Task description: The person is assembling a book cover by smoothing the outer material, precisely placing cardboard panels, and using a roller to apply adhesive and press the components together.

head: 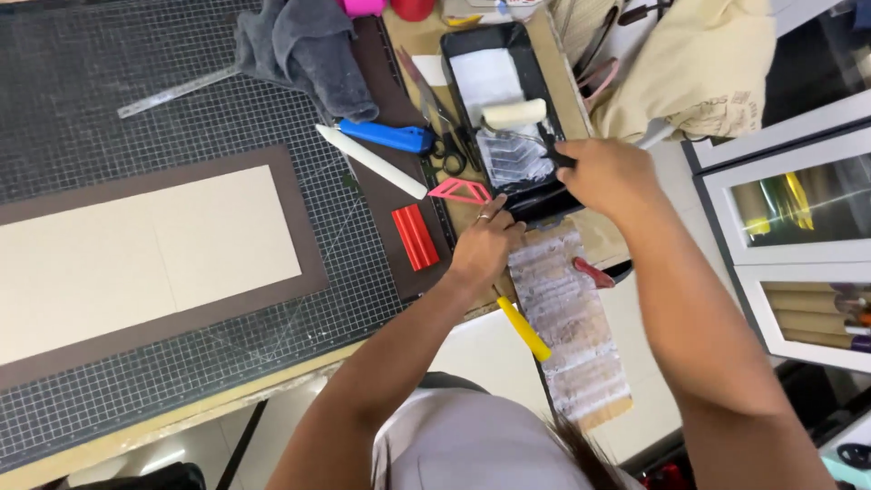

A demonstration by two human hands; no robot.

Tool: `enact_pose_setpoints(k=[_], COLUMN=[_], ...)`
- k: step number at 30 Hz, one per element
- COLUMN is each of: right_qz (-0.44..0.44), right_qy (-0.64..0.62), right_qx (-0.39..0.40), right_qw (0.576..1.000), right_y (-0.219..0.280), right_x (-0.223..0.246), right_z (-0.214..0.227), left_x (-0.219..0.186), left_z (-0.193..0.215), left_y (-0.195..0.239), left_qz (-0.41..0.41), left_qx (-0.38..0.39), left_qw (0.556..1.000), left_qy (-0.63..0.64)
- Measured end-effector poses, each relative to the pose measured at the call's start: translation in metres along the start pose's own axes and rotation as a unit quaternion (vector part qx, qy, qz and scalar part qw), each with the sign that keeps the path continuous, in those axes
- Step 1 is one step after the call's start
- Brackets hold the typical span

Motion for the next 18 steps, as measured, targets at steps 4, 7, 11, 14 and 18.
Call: enact_pose_setpoints(k=[4, 7, 11, 14, 18], right_qz=[-0.033, -0.040, -0.012, -0.018, -0.031], right_qy=[0.051, -0.014, -0.036, 0.025, 0.000], right_qx=[0.131, 0.123, 0.027, 0.108, 0.057], right_qw=[0.990, 0.992, 0.999, 0.994, 0.998], right_y=[0.058, 0.037, 0.018, 0.055, 0.017], right_x=[0.004, 0.018, 0.009, 0.008, 0.004], right_z=[0.036, 0.032, 0.033, 0.039, 0.013], left_x=[-0.022, -0.025, -0.024, -0.029, -0.024], left_z=[0.066, 0.077, 0.079, 0.076, 0.061], left_y=[-0.031, -0.031, -0.040, -0.033, -0.038], left_qz=[0.004, 0.010, 0.012, 0.022, -0.001], left_qx=[0.124, 0.080, 0.078, 0.082, 0.054], left_qw=[0.992, 0.997, 0.997, 0.996, 0.997], left_qy=[0.025, -0.007, -0.025, -0.020, -0.048])
Point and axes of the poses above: each hand's wrist, its own y-axis away from the middle knuckle, its own z-axis out of the back of the hand, x = y × z, the point moved 6 cm from there along -y, towards the middle knuckle, and after that the axes turned 1 degree about z, right-handed, at the moved point
